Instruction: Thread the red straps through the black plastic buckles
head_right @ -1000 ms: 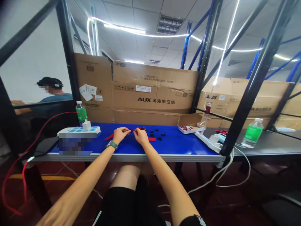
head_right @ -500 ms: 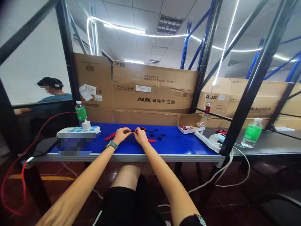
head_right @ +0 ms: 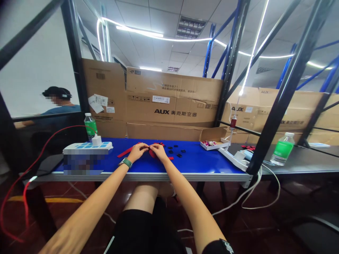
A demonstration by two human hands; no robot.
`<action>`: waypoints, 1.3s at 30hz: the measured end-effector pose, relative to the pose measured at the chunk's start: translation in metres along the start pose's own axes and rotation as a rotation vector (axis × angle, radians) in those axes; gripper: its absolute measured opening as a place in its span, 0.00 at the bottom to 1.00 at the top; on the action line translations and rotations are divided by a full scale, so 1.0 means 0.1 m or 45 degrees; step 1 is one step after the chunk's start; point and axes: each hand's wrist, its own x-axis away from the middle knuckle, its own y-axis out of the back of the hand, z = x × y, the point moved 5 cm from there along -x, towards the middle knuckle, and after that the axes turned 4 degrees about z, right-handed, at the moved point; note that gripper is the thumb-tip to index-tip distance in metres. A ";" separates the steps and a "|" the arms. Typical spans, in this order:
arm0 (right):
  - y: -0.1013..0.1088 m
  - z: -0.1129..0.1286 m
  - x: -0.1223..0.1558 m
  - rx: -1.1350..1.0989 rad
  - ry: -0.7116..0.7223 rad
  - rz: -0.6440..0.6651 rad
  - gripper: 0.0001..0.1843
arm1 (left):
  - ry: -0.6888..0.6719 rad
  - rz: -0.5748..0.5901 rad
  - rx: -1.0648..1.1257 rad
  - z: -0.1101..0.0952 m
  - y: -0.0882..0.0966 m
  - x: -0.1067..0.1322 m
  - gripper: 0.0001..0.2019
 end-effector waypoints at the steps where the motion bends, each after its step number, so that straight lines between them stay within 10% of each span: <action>1: 0.00 -0.01 0.01 -0.056 -0.042 -0.005 0.19 | -0.009 -0.001 -0.003 0.00 0.00 0.00 0.07; 7: 0.01 -0.07 0.05 -0.082 -0.210 -0.050 0.17 | -0.051 0.035 -0.027 -0.05 0.00 0.00 0.07; 14: 0.28 -0.09 0.05 0.367 -0.229 -0.520 0.13 | -0.053 0.045 -0.057 -0.06 -0.03 0.00 0.07; 23: -0.02 0.01 0.00 0.367 0.072 -0.099 0.13 | -0.040 0.058 -0.059 -0.03 -0.05 0.00 0.06; 39: -0.01 -0.01 0.02 0.001 -0.066 -0.038 0.16 | -0.020 -0.044 -0.058 -0.10 0.04 0.00 0.05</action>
